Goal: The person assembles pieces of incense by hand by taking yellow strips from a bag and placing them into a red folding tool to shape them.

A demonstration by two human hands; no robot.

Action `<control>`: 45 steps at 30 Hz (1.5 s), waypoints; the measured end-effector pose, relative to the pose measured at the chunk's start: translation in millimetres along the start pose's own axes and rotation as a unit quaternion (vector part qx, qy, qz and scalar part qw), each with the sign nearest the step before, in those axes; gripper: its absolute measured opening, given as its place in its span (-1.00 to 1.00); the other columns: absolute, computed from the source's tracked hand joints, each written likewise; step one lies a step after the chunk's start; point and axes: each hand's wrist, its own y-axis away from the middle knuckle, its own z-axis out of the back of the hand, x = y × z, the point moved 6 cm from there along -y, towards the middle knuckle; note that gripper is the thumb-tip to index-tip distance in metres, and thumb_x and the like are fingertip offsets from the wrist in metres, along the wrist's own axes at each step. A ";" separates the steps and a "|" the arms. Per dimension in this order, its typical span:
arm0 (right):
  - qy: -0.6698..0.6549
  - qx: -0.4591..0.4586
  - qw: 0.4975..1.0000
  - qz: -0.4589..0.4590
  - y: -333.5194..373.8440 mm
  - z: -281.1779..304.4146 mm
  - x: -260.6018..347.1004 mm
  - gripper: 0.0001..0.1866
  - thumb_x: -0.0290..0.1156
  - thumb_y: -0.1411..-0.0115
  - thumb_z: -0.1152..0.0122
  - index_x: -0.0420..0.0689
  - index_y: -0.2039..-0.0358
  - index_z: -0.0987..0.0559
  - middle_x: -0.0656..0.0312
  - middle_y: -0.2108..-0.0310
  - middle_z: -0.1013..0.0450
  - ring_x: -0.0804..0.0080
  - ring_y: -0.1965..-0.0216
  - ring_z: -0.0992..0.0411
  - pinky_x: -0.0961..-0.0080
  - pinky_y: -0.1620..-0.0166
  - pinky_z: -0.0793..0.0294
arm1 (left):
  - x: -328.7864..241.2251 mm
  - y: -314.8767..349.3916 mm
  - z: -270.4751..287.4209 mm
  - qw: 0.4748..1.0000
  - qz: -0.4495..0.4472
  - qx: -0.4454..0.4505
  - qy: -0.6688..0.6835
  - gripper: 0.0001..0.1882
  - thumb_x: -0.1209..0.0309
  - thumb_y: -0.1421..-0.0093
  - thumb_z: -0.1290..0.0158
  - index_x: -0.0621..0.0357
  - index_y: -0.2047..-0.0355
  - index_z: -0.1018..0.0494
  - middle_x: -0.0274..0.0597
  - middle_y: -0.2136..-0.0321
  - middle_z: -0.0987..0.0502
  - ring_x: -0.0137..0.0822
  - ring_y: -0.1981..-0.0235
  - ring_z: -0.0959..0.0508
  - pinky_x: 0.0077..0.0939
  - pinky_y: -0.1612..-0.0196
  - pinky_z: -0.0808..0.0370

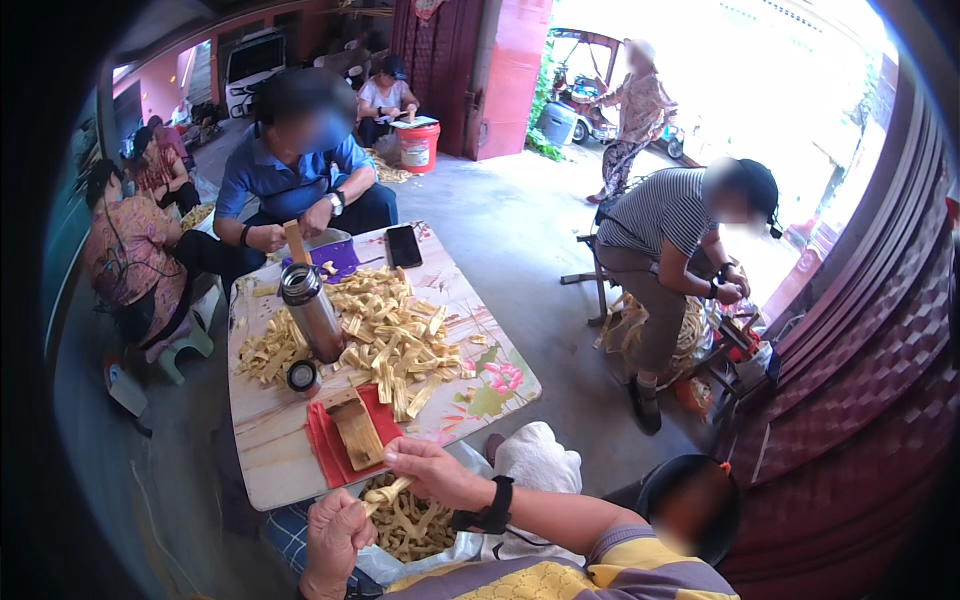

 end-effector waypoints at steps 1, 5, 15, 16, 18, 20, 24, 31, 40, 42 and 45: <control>0.015 0.000 1.000 0.016 -2.5 2.8 -3.2 -0.82 -0.20 -0.31 0.00 0.00 0.36 -0.38 0.57 0.61 -0.05 0.79 0.65 0.05 0.74 0.60 0.10 | 1.5 0.9 1.2 1.000 0.006 0.003 0.010 -0.74 0.39 -0.25 0.02 0.16 0.58 -0.30 -0.36 0.77 -0.30 -0.56 0.76 -0.26 -0.65 0.62 -0.24; -0.008 0.011 1.000 0.027 -6.9 9.6 -9.1 -0.85 -0.27 -0.32 0.01 -0.01 0.36 -0.39 0.57 0.61 -0.10 0.78 0.64 0.01 0.76 0.59 0.09 | -9.5 -8.2 27.7 0.906 -0.038 -0.059 -0.417 -0.86 0.47 -0.13 -0.10 0.22 0.46 -0.37 -0.18 0.66 -0.43 -0.38 0.65 -0.44 -0.46 0.52 -0.38; 0.185 0.034 0.979 -0.082 -6.5 -1.6 -63.6 -0.76 -0.21 -0.31 -0.03 -0.11 0.39 -0.40 0.44 0.67 -0.25 0.73 0.69 -0.20 0.74 0.66 -0.13 | 17.5 -0.3 4.0 0.683 -0.167 -0.006 -0.711 -0.73 0.55 -0.05 -0.01 0.14 0.19 -0.39 -0.10 0.42 -0.42 -0.05 0.39 -0.52 -0.21 0.35 -0.47; 0.206 0.060 0.971 -0.100 -7.1 -0.7 -63.8 -0.74 -0.19 -0.31 -0.03 -0.13 0.36 -0.43 0.39 0.60 -0.33 0.72 0.62 -0.25 0.73 0.58 -0.24 | 17.3 -1.2 5.7 0.665 -0.186 0.007 -0.723 -0.74 0.52 -0.07 0.00 0.11 0.18 -0.39 -0.12 0.43 -0.41 -0.08 0.40 -0.53 -0.25 0.38 -0.48; 0.238 0.055 0.970 -0.009 -14.2 -1.8 -74.7 -0.73 -0.24 -0.29 -0.03 -0.23 0.35 -0.43 0.27 0.64 -0.32 0.59 0.62 -0.24 0.58 0.55 -0.28 | 22.9 -2.1 15.3 0.645 -0.197 0.010 -0.738 -0.73 0.56 -0.01 -0.03 0.09 0.22 -0.42 -0.09 0.44 -0.41 -0.04 0.41 -0.51 -0.20 0.41 -0.46; 0.350 0.058 0.928 0.114 -14.2 -5.5 -61.0 -0.76 -0.31 -0.25 -0.07 -0.28 0.35 -0.43 0.11 0.59 -0.35 0.45 0.55 -0.28 0.44 0.43 -0.36 | 25.0 -7.2 24.2 0.619 -0.286 0.015 -0.732 -0.78 0.50 -0.01 -0.04 0.08 0.27 -0.42 -0.14 0.43 -0.42 -0.09 0.37 -0.51 -0.24 0.40 -0.44; 0.389 0.022 0.914 0.114 -4.9 -24.4 -49.6 -0.81 -0.39 -0.17 -0.13 -0.28 0.43 -0.43 0.01 0.56 -0.34 0.36 0.53 -0.26 0.38 0.38 -0.36 | 45.0 -11.1 55.8 0.530 -0.329 0.041 -0.780 -0.90 0.37 -0.05 -0.01 0.02 0.43 -0.31 -0.27 0.52 -0.38 -0.21 0.44 -0.47 -0.32 0.45 -0.39; 0.333 -0.034 0.939 0.083 -20.9 -6.5 -36.3 -0.79 -0.41 -0.21 -0.08 -0.31 0.46 -0.45 0.26 0.63 -0.29 0.55 0.54 -0.23 0.49 0.44 -0.31 | 43.6 -41.0 73.9 0.726 -0.234 -0.027 -0.646 -0.86 0.33 -0.20 0.02 0.10 0.31 -0.36 -0.11 0.52 -0.43 -0.07 0.46 -0.50 -0.28 0.41 -0.44; 0.345 -0.111 0.930 0.057 -62.5 52.5 -18.6 -0.71 -0.31 -0.16 -0.21 -0.28 0.56 -0.50 0.43 0.71 -0.26 0.72 0.61 -0.16 0.62 0.58 -0.15 | 52.0 -76.8 82.3 0.967 -0.022 -0.037 -0.252 -0.74 0.23 -0.33 0.09 0.17 0.17 -0.36 -0.50 0.52 -0.31 -0.67 0.56 -0.29 -0.74 0.46 -0.32; 0.324 -0.126 0.936 0.058 -66.9 50.1 -17.1 -0.70 -0.29 -0.16 -0.19 -0.28 0.55 -0.50 0.43 0.70 -0.26 0.72 0.62 -0.16 0.63 0.57 -0.14 | 47.4 -81.8 86.4 0.943 -0.057 -0.060 -0.323 -0.73 0.21 -0.32 0.08 0.17 0.19 -0.38 -0.51 0.53 -0.31 -0.68 0.55 -0.29 -0.75 0.47 -0.32; 0.302 -0.137 0.942 0.057 -74.9 49.2 -13.5 -0.71 -0.29 -0.17 -0.17 -0.28 0.54 -0.51 0.43 0.69 -0.26 0.72 0.62 -0.15 0.64 0.57 -0.14 | 42.5 -88.5 91.8 0.933 -0.073 -0.089 -0.340 -0.75 0.23 -0.30 0.07 0.17 0.22 -0.40 -0.51 0.54 -0.32 -0.68 0.55 -0.30 -0.75 0.47 -0.31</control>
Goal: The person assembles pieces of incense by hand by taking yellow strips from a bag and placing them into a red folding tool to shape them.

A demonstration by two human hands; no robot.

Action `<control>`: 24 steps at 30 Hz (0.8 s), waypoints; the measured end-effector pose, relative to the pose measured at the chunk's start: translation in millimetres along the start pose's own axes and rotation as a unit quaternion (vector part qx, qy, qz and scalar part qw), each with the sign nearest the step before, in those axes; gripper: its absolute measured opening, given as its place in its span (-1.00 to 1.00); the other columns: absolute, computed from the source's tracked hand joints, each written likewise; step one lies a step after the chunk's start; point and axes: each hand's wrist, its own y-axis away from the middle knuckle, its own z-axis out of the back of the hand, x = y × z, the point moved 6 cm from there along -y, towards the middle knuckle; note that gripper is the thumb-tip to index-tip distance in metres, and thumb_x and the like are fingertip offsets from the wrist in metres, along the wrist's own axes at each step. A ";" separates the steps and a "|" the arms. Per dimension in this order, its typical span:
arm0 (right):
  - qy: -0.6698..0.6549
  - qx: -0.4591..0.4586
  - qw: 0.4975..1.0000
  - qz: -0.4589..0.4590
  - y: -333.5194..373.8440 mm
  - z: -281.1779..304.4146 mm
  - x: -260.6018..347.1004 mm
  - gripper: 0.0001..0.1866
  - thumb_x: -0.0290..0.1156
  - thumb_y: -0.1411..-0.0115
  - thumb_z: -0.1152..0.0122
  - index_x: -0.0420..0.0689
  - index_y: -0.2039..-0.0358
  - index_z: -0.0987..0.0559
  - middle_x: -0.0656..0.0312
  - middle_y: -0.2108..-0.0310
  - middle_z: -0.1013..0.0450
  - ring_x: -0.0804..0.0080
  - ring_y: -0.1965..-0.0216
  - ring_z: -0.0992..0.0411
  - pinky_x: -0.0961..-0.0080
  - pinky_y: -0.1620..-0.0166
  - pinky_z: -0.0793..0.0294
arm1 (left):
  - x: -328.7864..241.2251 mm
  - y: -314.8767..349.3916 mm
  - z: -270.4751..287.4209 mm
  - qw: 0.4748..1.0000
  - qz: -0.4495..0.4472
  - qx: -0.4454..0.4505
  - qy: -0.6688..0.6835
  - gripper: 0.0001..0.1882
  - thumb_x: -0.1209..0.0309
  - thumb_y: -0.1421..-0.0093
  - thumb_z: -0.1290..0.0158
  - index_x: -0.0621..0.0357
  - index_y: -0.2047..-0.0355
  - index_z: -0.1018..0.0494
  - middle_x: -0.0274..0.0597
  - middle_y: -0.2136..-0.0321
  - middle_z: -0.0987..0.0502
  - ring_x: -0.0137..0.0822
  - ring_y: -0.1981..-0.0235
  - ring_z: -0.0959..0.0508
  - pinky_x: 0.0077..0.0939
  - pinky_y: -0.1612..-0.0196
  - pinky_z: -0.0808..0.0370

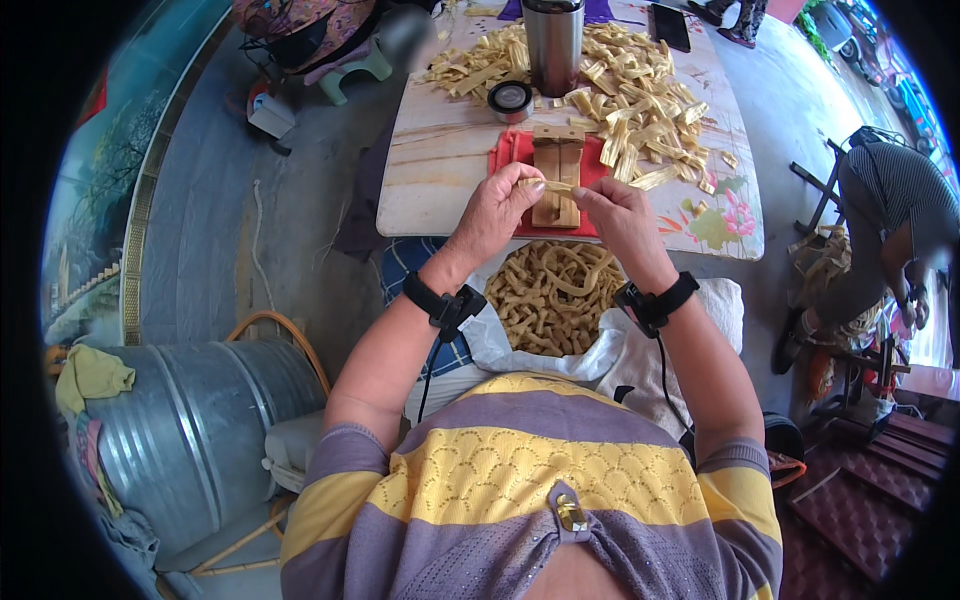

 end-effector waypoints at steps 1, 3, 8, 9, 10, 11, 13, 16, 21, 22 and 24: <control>-0.002 -0.002 1.000 0.005 -3.3 0.1 1.0 -0.72 -0.30 -0.17 -0.16 -0.28 0.53 -0.51 0.44 0.69 -0.26 0.72 0.62 -0.15 0.64 0.57 -0.13 | 0.6 -2.7 0.5 1.000 -0.001 -0.002 -0.002 -0.76 0.24 -0.30 0.07 0.17 0.23 -0.40 -0.51 0.54 -0.32 -0.68 0.55 -0.30 -0.75 0.47 -0.30; -0.009 -0.004 1.000 0.007 -9.1 -0.9 3.8 -0.72 -0.30 -0.16 -0.17 -0.28 0.52 -0.51 0.43 0.69 -0.27 0.71 0.62 -0.15 0.64 0.57 -0.14 | 2.9 -8.0 2.1 1.000 -0.004 -0.006 -0.007 -0.77 0.26 -0.29 0.07 0.17 0.24 -0.40 -0.51 0.53 -0.34 -0.68 0.55 -0.30 -0.74 0.47 -0.30; 0.116 -0.054 0.989 0.078 -25.6 -1.3 -4.7 -0.71 -0.30 -0.12 -0.18 -0.32 0.51 -0.52 0.20 0.70 -0.37 0.46 0.64 -0.30 0.46 0.52 -0.29 | 29.6 -21.7 3.8 0.994 0.007 -0.034 -0.105 -0.77 0.33 -0.20 0.02 0.27 0.26 -0.41 -0.10 0.48 -0.51 -0.28 0.41 -0.51 -0.43 0.31 -0.42; 0.161 -0.059 0.982 0.084 -27.0 -0.9 -12.8 -0.71 -0.30 -0.12 -0.17 -0.32 0.50 -0.52 0.12 0.68 -0.39 0.33 0.62 -0.33 0.39 0.49 -0.31 | 31.7 -25.3 2.5 0.990 0.003 -0.033 -0.140 -0.76 0.33 -0.19 0.01 0.28 0.26 -0.41 -0.02 0.46 -0.52 -0.19 0.38 -0.54 -0.38 0.30 -0.43; 0.204 -0.064 0.973 0.089 -26.8 1.1 -21.3 -0.72 -0.30 -0.11 -0.16 -0.32 0.49 -0.53 0.04 0.65 -0.40 0.21 0.59 -0.37 0.32 0.46 -0.34 | 36.4 -24.3 3.6 0.982 0.026 -0.038 -0.182 -0.75 0.33 -0.18 0.00 0.28 0.25 -0.41 0.03 0.44 -0.52 -0.13 0.36 -0.54 -0.33 0.29 -0.43; 0.247 -0.068 0.962 0.097 -27.6 3.3 -25.2 -0.72 -0.30 -0.11 -0.15 -0.32 0.49 -0.53 -0.04 0.63 -0.42 0.08 0.56 -0.41 0.25 0.43 -0.36 | 32.8 -19.6 5.7 0.972 0.048 -0.046 -0.224 -0.74 0.32 -0.16 0.00 0.28 0.25 -0.41 0.08 0.43 -0.51 -0.07 0.34 -0.54 -0.28 0.28 -0.44; 0.233 -0.074 0.965 0.093 -22.0 8.3 -26.9 -0.72 -0.28 -0.14 -0.11 -0.28 0.48 -0.51 -0.12 0.55 -0.42 -0.09 0.45 -0.42 0.15 0.38 -0.37 | 22.3 -3.9 6.5 0.967 0.072 -0.039 -0.243 -0.77 0.34 -0.15 -0.01 0.25 0.25 -0.41 0.05 0.42 -0.50 -0.05 0.34 -0.53 -0.28 0.24 -0.43; 0.247 -0.105 0.960 0.083 5.2 8.5 -12.4 -0.73 -0.28 -0.18 -0.08 -0.26 0.47 -0.45 -0.11 0.54 -0.41 -0.10 0.43 -0.42 0.16 0.39 -0.36 | -1.5 30.4 3.8 0.973 -0.012 -0.022 -0.230 -0.82 0.41 -0.15 -0.03 0.21 0.26 -0.42 -0.09 0.37 -0.51 -0.13 0.32 -0.50 -0.37 0.16 -0.42; 0.191 -0.048 0.947 0.254 56.3 -26.4 35.7 -0.92 -0.51 -0.09 -0.11 -0.20 0.38 -0.47 0.01 0.49 -0.40 0.01 0.38 -0.38 0.22 0.33 -0.38 | 16.2 64.7 -22.0 0.993 0.034 0.085 0.075 -0.70 0.24 -0.25 0.00 0.25 0.22 -0.47 -0.23 0.21 -0.52 -0.34 0.21 -0.51 -0.44 0.16 -0.43; 0.172 -0.047 0.946 0.270 66.0 -32.4 39.1 -0.90 -0.51 -0.08 -0.14 -0.22 0.36 -0.49 0.03 0.45 -0.42 0.05 0.33 -0.39 0.24 0.29 -0.39 | 15.8 73.7 -30.8 0.968 0.128 0.139 0.166 -0.65 0.15 -0.26 0.02 0.20 0.19 -0.47 -0.28 0.18 -0.50 -0.41 0.21 -0.50 -0.48 0.16 -0.44; 0.144 -0.036 0.917 0.369 85.4 -43.9 56.3 -0.88 -0.55 -0.08 -0.16 -0.25 0.33 -0.47 0.06 0.38 -0.42 0.10 0.32 -0.38 0.33 0.24 -0.39 | 20.5 92.9 -42.4 0.910 0.202 0.182 0.313 -0.58 0.02 -0.26 0.05 0.10 0.11 -0.44 -0.31 0.15 -0.48 -0.48 0.21 -0.49 -0.54 0.14 -0.45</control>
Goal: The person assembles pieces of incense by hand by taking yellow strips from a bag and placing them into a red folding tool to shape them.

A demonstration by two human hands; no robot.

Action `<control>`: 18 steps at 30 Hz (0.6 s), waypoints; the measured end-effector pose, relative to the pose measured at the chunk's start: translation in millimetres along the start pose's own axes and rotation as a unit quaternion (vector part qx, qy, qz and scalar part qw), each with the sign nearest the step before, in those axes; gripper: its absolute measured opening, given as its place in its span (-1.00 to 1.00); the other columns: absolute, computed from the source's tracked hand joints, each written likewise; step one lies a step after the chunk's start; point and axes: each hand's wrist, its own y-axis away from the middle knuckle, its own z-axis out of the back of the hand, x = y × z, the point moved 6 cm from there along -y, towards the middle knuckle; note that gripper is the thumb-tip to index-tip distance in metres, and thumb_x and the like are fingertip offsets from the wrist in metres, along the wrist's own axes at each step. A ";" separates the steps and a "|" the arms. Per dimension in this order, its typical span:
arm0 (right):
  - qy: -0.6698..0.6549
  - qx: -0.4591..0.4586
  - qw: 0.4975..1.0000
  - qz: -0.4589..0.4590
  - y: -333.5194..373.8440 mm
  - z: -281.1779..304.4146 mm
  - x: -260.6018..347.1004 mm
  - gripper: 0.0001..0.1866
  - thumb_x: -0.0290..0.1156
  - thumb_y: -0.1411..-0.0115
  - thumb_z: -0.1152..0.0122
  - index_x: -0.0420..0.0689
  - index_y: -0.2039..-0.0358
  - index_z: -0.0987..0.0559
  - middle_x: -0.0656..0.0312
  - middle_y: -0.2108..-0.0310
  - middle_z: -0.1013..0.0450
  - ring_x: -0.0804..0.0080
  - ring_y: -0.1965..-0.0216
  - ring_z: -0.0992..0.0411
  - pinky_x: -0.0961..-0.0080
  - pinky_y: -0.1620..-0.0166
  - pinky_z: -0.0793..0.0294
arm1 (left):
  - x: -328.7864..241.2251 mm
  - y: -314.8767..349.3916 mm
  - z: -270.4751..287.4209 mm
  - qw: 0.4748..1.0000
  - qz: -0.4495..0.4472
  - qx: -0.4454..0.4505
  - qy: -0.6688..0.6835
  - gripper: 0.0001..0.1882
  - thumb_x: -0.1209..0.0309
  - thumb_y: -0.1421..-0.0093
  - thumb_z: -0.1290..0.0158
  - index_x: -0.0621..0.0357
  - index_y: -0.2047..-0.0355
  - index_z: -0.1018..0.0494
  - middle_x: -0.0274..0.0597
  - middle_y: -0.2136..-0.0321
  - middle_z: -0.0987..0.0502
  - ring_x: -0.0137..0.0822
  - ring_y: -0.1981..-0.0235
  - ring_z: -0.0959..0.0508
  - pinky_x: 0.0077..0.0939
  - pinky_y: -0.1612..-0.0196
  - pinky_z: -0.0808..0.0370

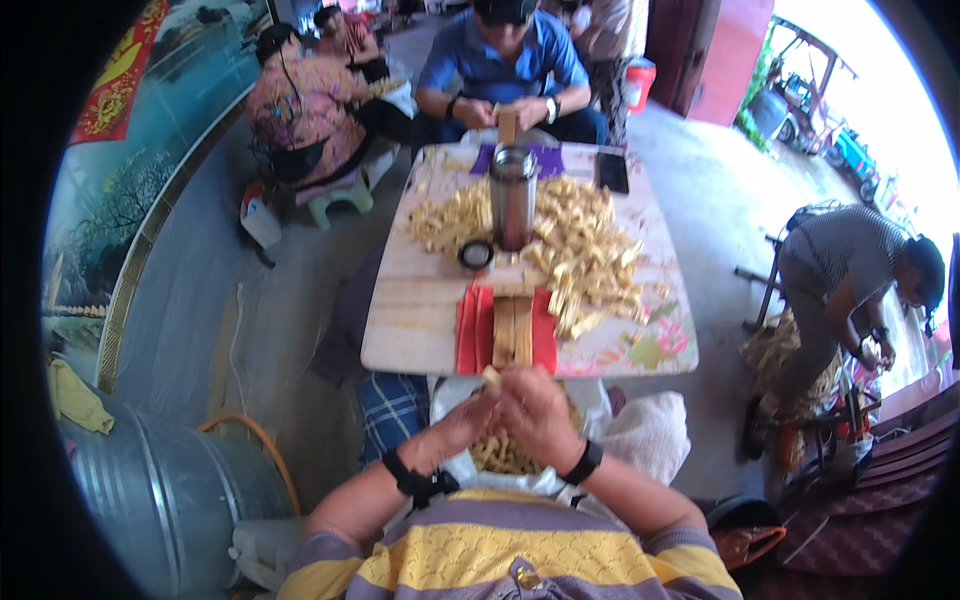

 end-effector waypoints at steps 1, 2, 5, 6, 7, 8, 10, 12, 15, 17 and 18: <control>0.005 0.032 0.999 0.010 1.1 -3.5 7.0 -0.83 -0.56 -0.05 -0.18 -0.25 0.30 -0.49 0.07 0.37 -0.44 0.11 0.29 -0.40 0.32 0.20 -0.40 | 9.2 -0.9 4.0 0.998 -0.025 0.011 0.062 -0.55 -0.03 -0.25 0.05 0.05 0.07 -0.41 -0.31 0.15 -0.48 -0.48 0.21 -0.49 -0.57 0.13 -0.45; 0.034 0.037 0.998 0.048 3.4 -4.5 13.4 -0.78 -0.56 -0.02 -0.20 -0.25 0.26 -0.50 0.06 0.33 -0.46 0.10 0.26 -0.41 0.31 0.18 -0.41 | 8.7 -0.7 1.2 0.993 -0.056 0.027 0.103 -0.55 0.00 -0.26 0.06 0.06 0.05 -0.39 -0.31 0.16 -0.48 -0.47 0.20 -0.49 -0.57 0.14 -0.46; 0.019 0.066 0.996 0.055 10.8 -7.6 19.1 -0.76 -0.54 -0.05 -0.23 -0.25 0.23 -0.51 0.05 0.35 -0.48 0.11 0.31 -0.45 0.36 0.22 -0.44 | 3.7 -12.6 -1.6 0.968 -0.027 0.017 0.248 -0.68 0.19 -0.30 0.08 0.15 0.09 -0.36 -0.31 0.18 -0.47 -0.42 0.17 -0.50 -0.54 0.15 -0.48; -0.008 0.068 0.998 0.016 17.3 -10.4 12.6 -0.79 -0.48 -0.10 -0.20 -0.19 0.22 -0.51 0.04 0.33 -0.47 0.07 0.33 -0.44 0.31 0.26 -0.44 | 3.0 -13.4 -4.0 0.974 -0.025 0.023 0.222 -0.70 0.21 -0.30 0.08 0.16 0.10 -0.37 -0.32 0.21 -0.47 -0.43 0.21 -0.51 -0.56 0.19 -0.48; -0.050 0.044 0.998 -0.007 18.9 -12.4 6.4 -0.84 -0.45 -0.16 -0.16 -0.20 0.25 -0.50 0.04 0.43 -0.46 0.15 0.40 -0.46 0.37 0.35 -0.45 | 1.5 -13.9 -6.7 0.980 -0.024 0.028 0.197 -0.72 0.23 -0.29 0.08 0.16 0.12 -0.37 -0.32 0.25 -0.48 -0.44 0.25 -0.52 -0.58 0.22 -0.49; -0.071 0.065 0.992 -0.079 17.1 -12.7 4.8 -0.87 -0.44 -0.19 -0.13 -0.20 0.27 -0.48 0.05 0.49 -0.44 0.20 0.45 -0.46 0.41 0.38 -0.44 | 5.7 -11.2 -4.8 0.981 -0.010 0.001 0.194 -0.74 0.24 -0.29 0.08 0.14 0.13 -0.37 -0.33 0.28 -0.48 -0.45 0.29 -0.52 -0.60 0.26 -0.49; -0.099 0.066 0.981 -0.153 12.5 -10.9 0.2 -0.87 -0.40 -0.24 -0.08 -0.20 0.32 -0.45 0.08 0.58 -0.41 0.29 0.54 -0.44 0.45 0.45 -0.41 | 11.5 -8.4 -2.2 0.980 0.015 -0.054 0.188 -0.77 0.26 -0.28 0.08 0.11 0.17 -0.38 -0.35 0.35 -0.49 -0.48 0.38 -0.52 -0.63 0.33 -0.50; -0.127 0.056 0.971 -0.196 11.8 -11.6 -7.8 -0.86 -0.39 -0.26 -0.06 -0.20 0.33 -0.42 0.06 0.61 -0.37 0.30 0.55 -0.43 0.43 0.46 -0.39 | 4.2 -5.3 -10.5 0.991 0.027 -0.031 0.128 -0.81 0.26 -0.27 0.05 0.05 0.20 -0.39 -0.40 0.42 -0.48 -0.52 0.43 -0.51 -0.64 0.43 -0.47; -0.027 0.040 0.997 -0.053 5.8 -9.6 0.5 -0.84 -0.37 -0.27 -0.04 -0.20 0.33 -0.41 0.05 0.61 -0.36 0.29 0.53 -0.43 0.41 0.44 -0.39 | -18.0 0.0 -15.9 0.979 -0.055 -0.097 -0.171 -0.89 0.39 -0.22 0.04 0.11 0.29 -0.42 -0.29 0.53 -0.48 -0.21 0.46 -0.53 -0.38 0.41 -0.44; -0.048 0.035 0.993 -0.102 7.5 -11.1 -9.1 -0.83 -0.36 -0.28 -0.03 -0.22 0.37 -0.41 0.12 0.58 -0.35 0.39 0.52 -0.39 0.43 0.43 -0.36 | -46.3 16.8 -27.0 0.826 -0.216 -0.195 -0.482 -0.90 0.39 -0.21 0.07 0.08 0.28 -0.40 -0.28 0.63 -0.42 -0.12 0.50 -0.51 -0.30 0.45 -0.44; -0.079 0.029 0.985 -0.152 12.5 -11.7 -25.4 -0.82 -0.37 -0.28 -0.03 -0.22 0.37 -0.41 0.19 0.56 -0.38 0.47 0.50 -0.39 0.48 0.43 -0.37 | -61.9 21.6 -33.9 0.768 -0.249 -0.207 -0.552 -0.83 0.49 -0.15 0.07 0.12 0.23 -0.40 -0.11 0.52 -0.45 0.05 0.39 -0.49 -0.23 0.30 -0.46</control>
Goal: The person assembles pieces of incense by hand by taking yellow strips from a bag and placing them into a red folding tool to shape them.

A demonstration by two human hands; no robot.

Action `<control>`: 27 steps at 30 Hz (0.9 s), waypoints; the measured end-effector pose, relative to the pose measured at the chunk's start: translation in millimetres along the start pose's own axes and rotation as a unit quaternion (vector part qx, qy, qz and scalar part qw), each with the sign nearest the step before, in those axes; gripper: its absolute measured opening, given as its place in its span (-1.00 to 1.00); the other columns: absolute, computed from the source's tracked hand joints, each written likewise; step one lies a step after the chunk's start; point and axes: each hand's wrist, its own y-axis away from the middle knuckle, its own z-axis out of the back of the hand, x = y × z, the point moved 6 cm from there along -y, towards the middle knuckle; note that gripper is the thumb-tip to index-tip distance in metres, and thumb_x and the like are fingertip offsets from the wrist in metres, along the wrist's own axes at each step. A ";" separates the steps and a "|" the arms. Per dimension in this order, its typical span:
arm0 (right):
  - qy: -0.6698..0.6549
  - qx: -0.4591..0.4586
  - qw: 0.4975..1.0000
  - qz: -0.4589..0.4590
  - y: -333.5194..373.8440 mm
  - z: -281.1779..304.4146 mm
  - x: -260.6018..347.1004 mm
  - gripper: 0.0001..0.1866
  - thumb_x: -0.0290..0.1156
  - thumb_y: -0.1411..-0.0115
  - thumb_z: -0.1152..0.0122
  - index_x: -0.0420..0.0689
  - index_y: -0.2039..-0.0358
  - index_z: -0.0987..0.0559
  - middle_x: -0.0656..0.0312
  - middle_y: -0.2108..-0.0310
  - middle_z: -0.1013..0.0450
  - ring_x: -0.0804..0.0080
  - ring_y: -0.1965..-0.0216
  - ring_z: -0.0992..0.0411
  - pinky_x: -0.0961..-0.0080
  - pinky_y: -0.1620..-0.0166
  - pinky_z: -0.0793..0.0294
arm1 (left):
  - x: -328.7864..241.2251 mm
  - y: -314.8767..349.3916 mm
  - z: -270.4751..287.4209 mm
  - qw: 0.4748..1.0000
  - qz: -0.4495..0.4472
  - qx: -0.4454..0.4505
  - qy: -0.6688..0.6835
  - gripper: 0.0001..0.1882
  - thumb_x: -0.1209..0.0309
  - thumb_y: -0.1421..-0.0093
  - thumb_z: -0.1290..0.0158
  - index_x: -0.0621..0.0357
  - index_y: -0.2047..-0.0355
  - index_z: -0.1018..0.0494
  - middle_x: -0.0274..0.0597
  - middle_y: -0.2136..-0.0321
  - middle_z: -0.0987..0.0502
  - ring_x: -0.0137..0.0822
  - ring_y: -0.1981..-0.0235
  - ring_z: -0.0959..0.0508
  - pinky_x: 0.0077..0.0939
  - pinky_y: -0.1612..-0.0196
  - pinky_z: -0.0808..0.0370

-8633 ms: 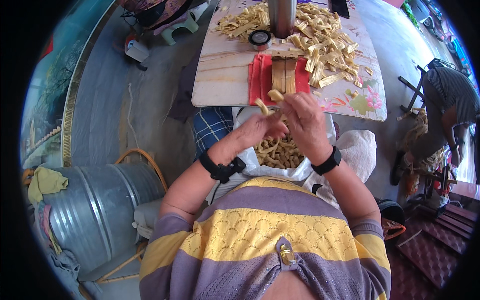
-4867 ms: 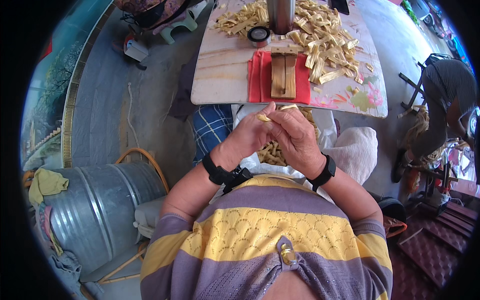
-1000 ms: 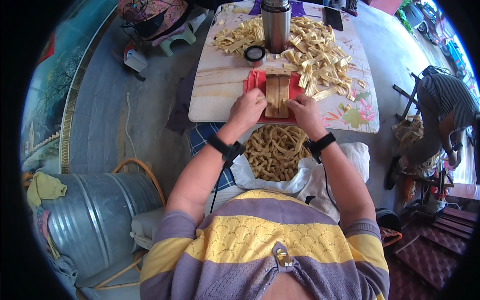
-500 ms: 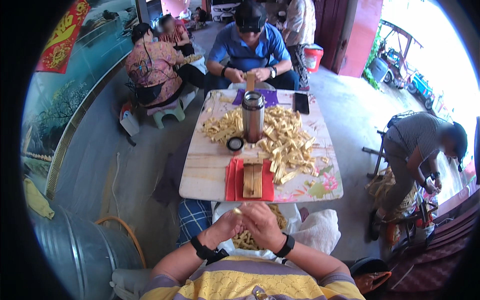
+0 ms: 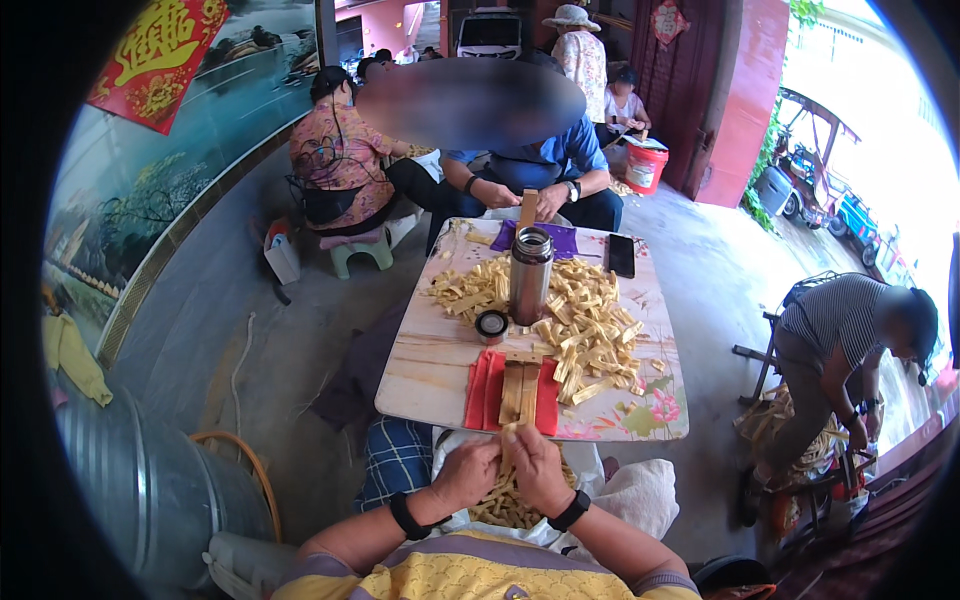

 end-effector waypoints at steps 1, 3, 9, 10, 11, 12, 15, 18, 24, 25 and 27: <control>-0.033 -0.005 0.998 -0.049 0.4 3.3 -12.2 -0.82 -0.37 -0.29 -0.02 -0.23 0.36 -0.42 0.27 0.53 -0.41 0.55 0.49 -0.39 0.52 0.42 -0.37 | -11.6 -2.9 12.3 0.997 -0.032 -0.065 -0.005 -0.80 0.51 -0.13 0.06 0.12 0.21 -0.41 -0.09 0.46 -0.46 0.03 0.35 -0.49 -0.24 0.27 -0.46; -0.189 0.024 0.974 -0.122 -2.4 0.7 -16.9 -0.81 -0.36 -0.30 -0.01 -0.21 0.38 -0.43 0.36 0.53 -0.36 0.65 0.53 -0.31 0.61 0.48 -0.33 | -32.8 -2.0 35.7 0.977 -0.090 -0.193 -0.021 -0.74 0.56 -0.10 0.05 0.10 0.17 -0.44 -0.05 0.34 -0.48 0.00 0.27 -0.49 -0.26 0.19 -0.46; -0.316 0.082 0.922 -0.208 5.0 -8.4 22.9 -0.79 -0.29 -0.33 0.03 -0.16 0.22 -0.44 0.45 0.50 -0.32 0.76 0.55 -0.26 0.77 0.50 -0.30 | -52.7 -9.8 47.0 0.964 -0.192 -0.185 -0.019 -0.69 0.65 -0.11 0.09 0.24 0.11 -0.38 -0.04 0.34 -0.48 -0.01 0.25 -0.49 -0.27 0.16 -0.45; -0.244 0.057 0.951 -0.181 6.9 -4.5 28.9 -0.77 -0.26 -0.32 0.02 -0.17 0.20 -0.44 0.28 0.50 -0.40 0.55 0.57 -0.38 0.61 0.53 -0.35 | -50.8 -11.9 46.4 0.970 -0.167 -0.176 -0.003 -0.70 0.64 -0.11 0.08 0.24 0.11 -0.38 -0.04 0.34 -0.48 -0.02 0.26 -0.50 -0.29 0.18 -0.45; -0.150 0.059 0.982 -0.100 6.2 -0.6 33.8 -0.76 -0.26 -0.31 0.00 -0.17 0.19 -0.44 0.20 0.51 -0.41 0.43 0.56 -0.40 0.54 0.53 -0.35 | -49.0 -13.7 46.0 0.976 -0.141 -0.166 0.013 -0.71 0.63 -0.11 0.08 0.24 0.12 -0.38 -0.04 0.34 -0.48 -0.03 0.27 -0.50 -0.31 0.20 -0.46; -0.053 0.059 0.997 -0.016 7.1 4.0 36.8 -0.76 -0.26 -0.29 -0.02 -0.17 0.19 -0.44 0.13 0.52 -0.42 0.31 0.56 -0.43 0.48 0.53 -0.36 | -47.0 -13.7 45.7 0.978 -0.116 -0.163 0.054 -0.76 0.60 -0.14 0.06 0.24 0.15 -0.37 -0.04 0.35 -0.48 -0.06 0.31 -0.51 -0.39 0.26 -0.45; 0.110 0.053 0.990 0.069 6.9 17.6 50.7 -0.76 -0.29 -0.20 -0.14 -0.18 0.22 -0.45 0.00 0.59 -0.41 0.00 0.57 -0.42 0.31 0.52 -0.38 | -34.6 -17.6 36.7 0.987 -0.031 -0.106 0.114 -0.82 0.55 -0.19 0.06 0.26 0.18 -0.36 -0.06 0.36 -0.46 -0.14 0.33 -0.52 -0.44 0.27 -0.44; 0.120 0.029 0.989 0.084 1.8 28.0 50.2 -0.80 -0.39 -0.16 -0.20 -0.22 0.25 -0.49 0.06 0.52 -0.48 0.23 0.53 -0.47 0.46 0.47 -0.41 | -13.8 -19.0 22.0 0.921 0.081 -0.002 0.380 -0.89 0.53 -0.24 0.08 0.23 0.22 -0.37 -0.27 0.33 -0.47 -0.47 0.28 -0.48 -0.57 0.19 -0.42; -0.131 0.053 0.989 -0.041 -0.1 26.2 32.1 -0.78 -0.44 -0.18 -0.21 -0.27 0.19 -0.53 0.33 0.46 -0.54 0.68 0.43 -0.44 0.70 0.34 -0.42 | -5.4 -20.0 14.9 0.897 0.072 -0.002 0.436 -0.89 0.41 -0.31 0.08 0.18 0.29 -0.37 -0.37 0.29 -0.44 -0.60 0.30 -0.40 -0.70 0.23 -0.38; -0.139 0.070 0.987 -0.034 3.1 21.8 32.1 -0.77 -0.44 -0.18 -0.21 -0.28 0.19 -0.53 0.33 0.46 -0.53 0.68 0.43 -0.43 0.70 0.33 -0.42 | -3.9 -21.4 15.6 0.898 0.066 -0.012 0.435 -0.88 0.40 -0.31 0.07 0.19 0.30 -0.37 -0.36 0.32 -0.46 -0.60 0.32 -0.41 -0.69 0.25 -0.39; -0.153 0.103 0.983 -0.020 8.3 13.8 34.0 -0.77 -0.44 -0.19 -0.20 -0.28 0.17 -0.53 0.32 0.44 -0.52 0.70 0.42 -0.40 0.72 0.32 -0.41 | -1.3 -20.6 18.2 0.930 0.048 -0.024 0.363 -0.87 0.39 -0.31 0.07 0.20 0.32 -0.37 -0.34 0.38 -0.48 -0.59 0.36 -0.42 -0.66 0.29 -0.41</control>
